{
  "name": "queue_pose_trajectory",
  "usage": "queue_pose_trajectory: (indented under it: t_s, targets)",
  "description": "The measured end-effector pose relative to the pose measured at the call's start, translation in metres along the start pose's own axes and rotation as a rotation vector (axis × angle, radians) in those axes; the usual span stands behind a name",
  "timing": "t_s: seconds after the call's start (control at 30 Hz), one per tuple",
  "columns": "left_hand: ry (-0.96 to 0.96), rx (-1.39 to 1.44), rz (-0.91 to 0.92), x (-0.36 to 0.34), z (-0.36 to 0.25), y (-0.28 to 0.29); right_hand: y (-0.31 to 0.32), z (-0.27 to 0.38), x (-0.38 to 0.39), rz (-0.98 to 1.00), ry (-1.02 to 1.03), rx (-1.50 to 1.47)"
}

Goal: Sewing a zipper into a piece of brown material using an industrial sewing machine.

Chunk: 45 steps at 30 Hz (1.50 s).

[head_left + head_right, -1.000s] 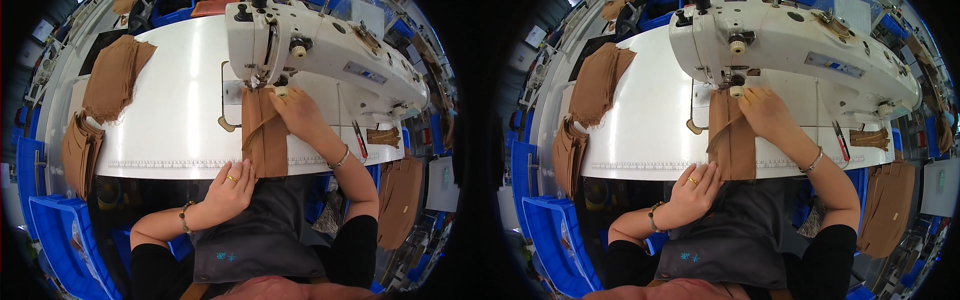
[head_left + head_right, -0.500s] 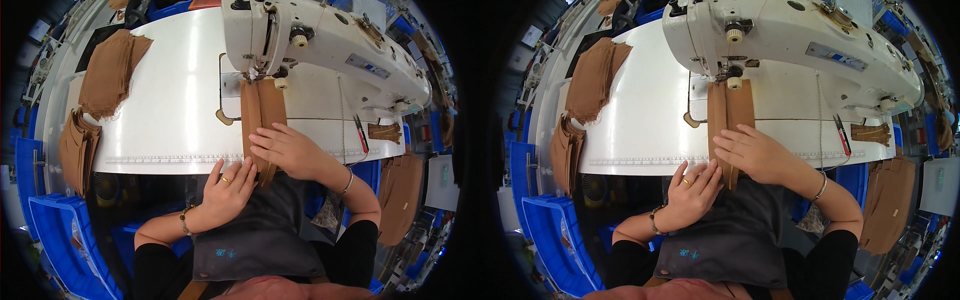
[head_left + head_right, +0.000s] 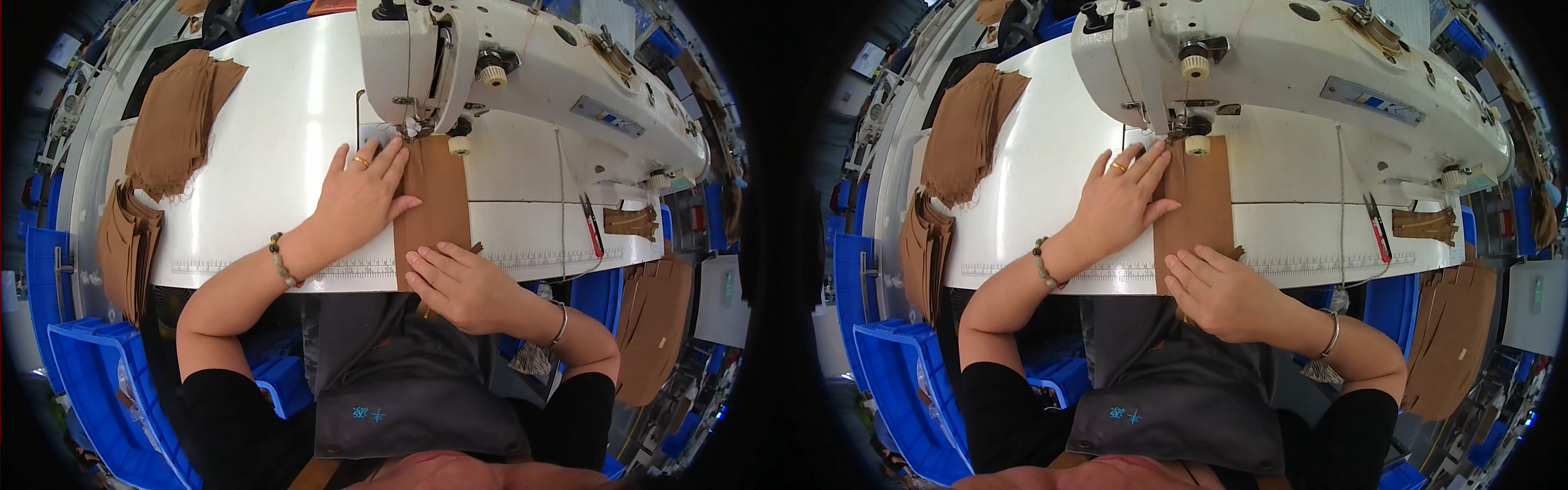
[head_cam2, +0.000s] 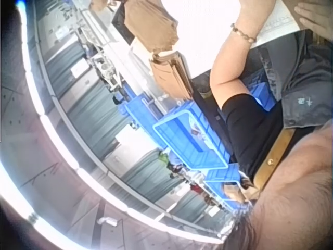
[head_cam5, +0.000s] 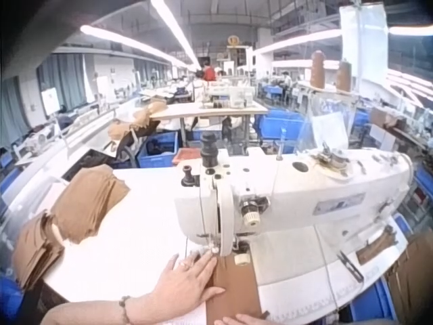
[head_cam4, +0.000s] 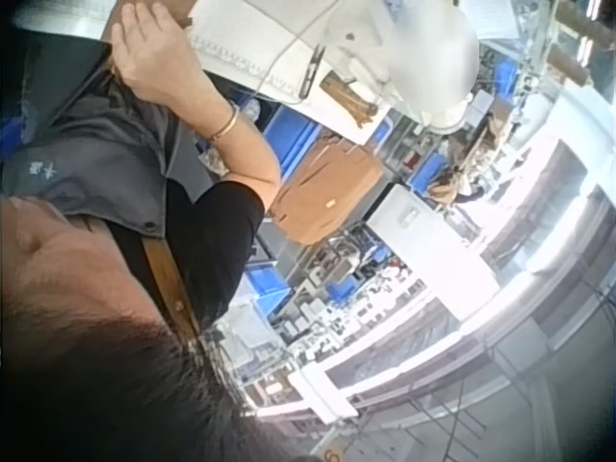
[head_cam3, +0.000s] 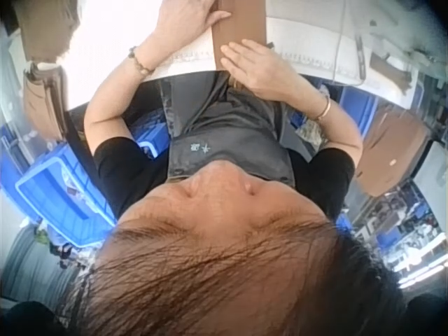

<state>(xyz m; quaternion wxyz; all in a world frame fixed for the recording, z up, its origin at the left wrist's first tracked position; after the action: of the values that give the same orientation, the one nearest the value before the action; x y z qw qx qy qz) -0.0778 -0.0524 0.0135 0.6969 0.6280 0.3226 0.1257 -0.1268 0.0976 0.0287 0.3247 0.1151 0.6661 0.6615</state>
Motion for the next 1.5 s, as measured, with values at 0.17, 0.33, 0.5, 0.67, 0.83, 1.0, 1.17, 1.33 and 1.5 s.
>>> queue_pose_trajectory:
  t_s: [0.17, 0.33, 0.5, 0.67, 0.83, 1.0, 1.17, 1.33, 1.5]
  targets:
    - [0.000, 0.062, 0.043, -0.010, 0.012, -0.002, 0.004, -0.007, 0.003, 0.008, -0.006, -0.046]
    - [-0.100, 0.043, 0.006, 0.005, -0.005, 0.011, 0.042, -0.043, -0.011, 0.043, -0.043, -0.165]
    - [-0.096, 0.103, 0.034, 0.005, -0.002, 0.006, 0.078, -0.055, -0.023, -0.380, 0.078, 0.302]
    - [-0.069, 0.160, 0.111, 0.005, 0.001, 0.003, 0.025, -0.088, -0.025, -0.393, 0.038, 0.172]
    - [-0.053, 0.231, 0.024, 0.004, 0.003, 0.013, 0.003, -0.099, -0.023, -0.321, -0.104, 0.161]
    - [0.046, 0.327, 0.065, 0.001, 0.008, 0.014, -0.003, -0.098, -0.024, -0.278, -0.119, 0.202]
    - [-0.017, 0.195, 0.084, 0.005, 0.000, 0.006, -0.003, -0.096, -0.027, -0.255, -0.126, 0.185]
    - [0.022, 0.241, 0.133, 0.002, 0.004, 0.008, -0.006, -0.111, -0.026, -0.209, -0.296, 0.119]
    - [0.033, 0.228, 0.132, 0.004, 0.003, 0.008, -0.009, -0.114, -0.027, -0.176, -0.295, 0.024]
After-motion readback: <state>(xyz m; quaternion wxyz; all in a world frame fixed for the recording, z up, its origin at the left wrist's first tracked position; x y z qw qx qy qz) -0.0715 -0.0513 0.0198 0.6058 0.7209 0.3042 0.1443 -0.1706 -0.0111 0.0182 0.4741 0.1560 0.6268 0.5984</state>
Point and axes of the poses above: each hand's wrist, its own x-axis away from the middle knuckle, its own y-axis out of the back of the hand, z = x × y, the point moved 9 cm from there along -x, towards the middle knuckle, and after that the axes turned 6 degrees about y, right-handed, at the moved point
